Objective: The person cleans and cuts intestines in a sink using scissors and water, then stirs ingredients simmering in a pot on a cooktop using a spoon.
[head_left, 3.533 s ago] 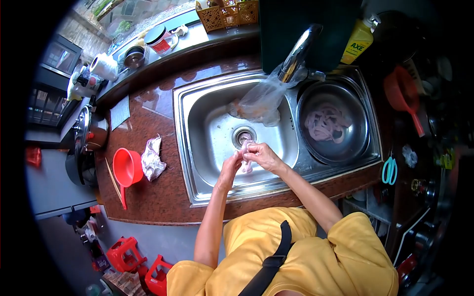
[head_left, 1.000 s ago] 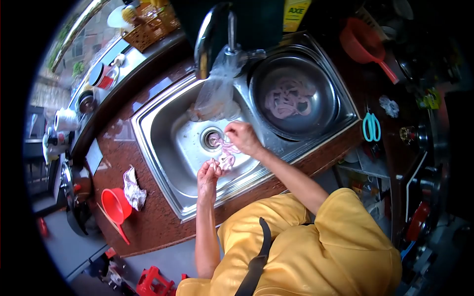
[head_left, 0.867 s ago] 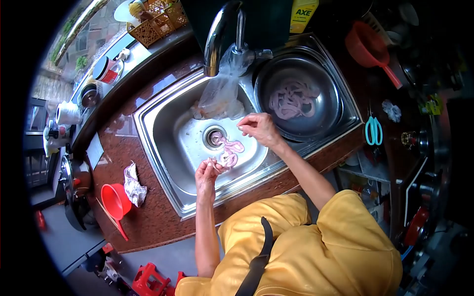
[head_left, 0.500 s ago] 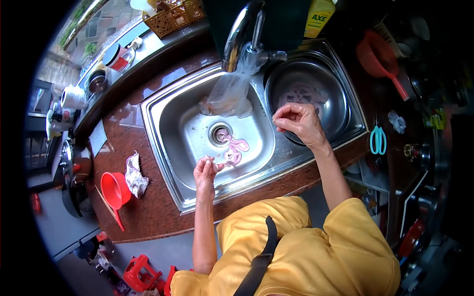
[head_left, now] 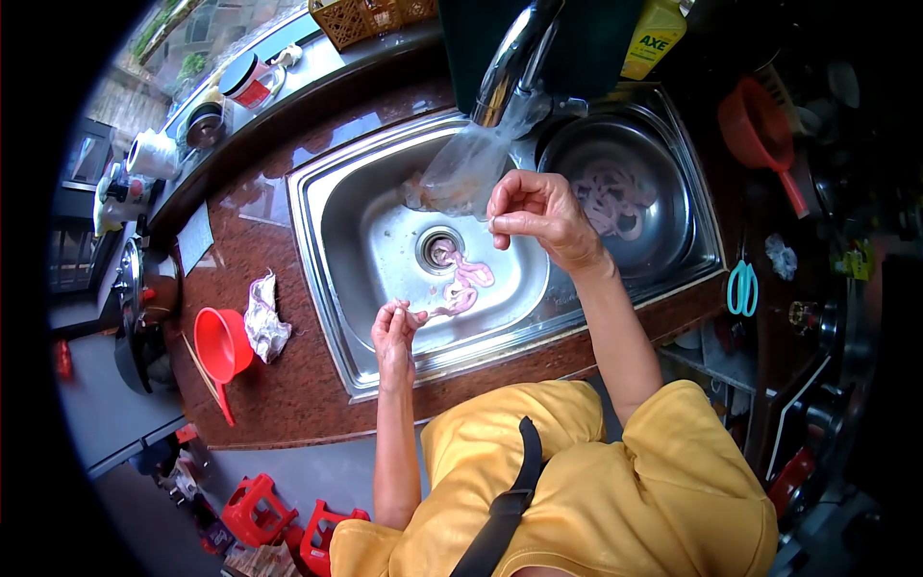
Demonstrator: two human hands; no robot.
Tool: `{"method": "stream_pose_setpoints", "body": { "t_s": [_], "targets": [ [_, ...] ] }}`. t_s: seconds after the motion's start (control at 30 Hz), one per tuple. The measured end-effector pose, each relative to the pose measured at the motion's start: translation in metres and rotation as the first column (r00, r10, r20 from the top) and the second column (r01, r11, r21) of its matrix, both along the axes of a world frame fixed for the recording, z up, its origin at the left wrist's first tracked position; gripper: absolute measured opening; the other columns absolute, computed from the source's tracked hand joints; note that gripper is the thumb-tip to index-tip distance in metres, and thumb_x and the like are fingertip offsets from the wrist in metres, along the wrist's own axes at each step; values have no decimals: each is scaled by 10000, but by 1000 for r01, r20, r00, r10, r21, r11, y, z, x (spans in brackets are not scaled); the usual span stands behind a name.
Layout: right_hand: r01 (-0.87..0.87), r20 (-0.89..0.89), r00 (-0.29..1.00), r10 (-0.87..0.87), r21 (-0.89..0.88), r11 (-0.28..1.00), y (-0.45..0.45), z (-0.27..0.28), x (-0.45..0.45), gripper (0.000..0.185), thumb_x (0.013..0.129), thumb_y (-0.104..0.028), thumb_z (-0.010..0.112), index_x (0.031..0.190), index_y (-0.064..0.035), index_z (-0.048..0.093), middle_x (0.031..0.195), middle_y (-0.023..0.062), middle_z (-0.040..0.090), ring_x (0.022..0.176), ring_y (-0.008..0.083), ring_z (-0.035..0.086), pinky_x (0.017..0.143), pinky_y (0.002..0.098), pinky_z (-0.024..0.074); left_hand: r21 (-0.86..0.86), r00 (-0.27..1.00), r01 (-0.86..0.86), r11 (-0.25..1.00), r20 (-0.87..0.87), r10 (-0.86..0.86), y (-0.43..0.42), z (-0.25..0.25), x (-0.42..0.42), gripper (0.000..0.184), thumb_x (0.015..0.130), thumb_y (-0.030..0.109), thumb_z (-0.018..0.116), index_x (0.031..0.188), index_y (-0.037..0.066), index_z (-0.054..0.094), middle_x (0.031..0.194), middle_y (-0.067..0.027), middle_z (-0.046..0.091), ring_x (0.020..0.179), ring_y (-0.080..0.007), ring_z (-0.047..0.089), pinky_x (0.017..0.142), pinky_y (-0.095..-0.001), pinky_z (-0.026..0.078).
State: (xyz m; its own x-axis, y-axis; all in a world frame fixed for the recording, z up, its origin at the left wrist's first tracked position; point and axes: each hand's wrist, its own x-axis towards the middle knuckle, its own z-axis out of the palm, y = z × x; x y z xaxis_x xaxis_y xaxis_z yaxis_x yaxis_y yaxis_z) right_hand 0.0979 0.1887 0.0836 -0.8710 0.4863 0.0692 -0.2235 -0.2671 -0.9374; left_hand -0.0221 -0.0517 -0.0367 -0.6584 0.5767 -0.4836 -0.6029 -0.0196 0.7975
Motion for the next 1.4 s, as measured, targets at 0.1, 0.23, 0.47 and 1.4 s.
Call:
{"method": "stream_pose_setpoints", "body": {
  "t_s": [0.1,0.23,0.47,1.4],
  "targets": [
    [93,64,994,-87,-91,992,8,-22,5,50,712,-53,592,753,-41,565,655,41,582,557,90,567,549,206,471,0,999,13,1000,37,-13,9,-1,-1,103,880,135,481,872,37,512,647,-1,472,579,-77,497,713,-271,480],
    [158,147,982,-119,-293,943,1,-46,22,34,713,-53,560,717,-53,526,662,46,568,552,95,547,532,206,450,32,993,88,996,78,-90,49,-2,-13,134,877,159,466,854,36,515,675,-7,492,524,-63,435,555,-216,428],
    [254,267,948,-173,-308,917,-13,-61,36,41,707,-29,546,734,-41,518,669,50,566,551,93,539,546,194,448,-197,748,253,947,-582,-321,189,-14,-31,336,743,301,644,927,25,593,715,-50,561,625,-137,514,601,-272,445],
    [455,-19,778,-627,706,543,38,-122,-89,86,687,-4,528,772,-8,516,706,134,546,651,280,550,578,330,441,-249,782,163,955,-557,-279,172,-19,-95,109,839,164,500,825,57,487,631,20,478,526,-47,381,465,-194,318]
  ]
}}
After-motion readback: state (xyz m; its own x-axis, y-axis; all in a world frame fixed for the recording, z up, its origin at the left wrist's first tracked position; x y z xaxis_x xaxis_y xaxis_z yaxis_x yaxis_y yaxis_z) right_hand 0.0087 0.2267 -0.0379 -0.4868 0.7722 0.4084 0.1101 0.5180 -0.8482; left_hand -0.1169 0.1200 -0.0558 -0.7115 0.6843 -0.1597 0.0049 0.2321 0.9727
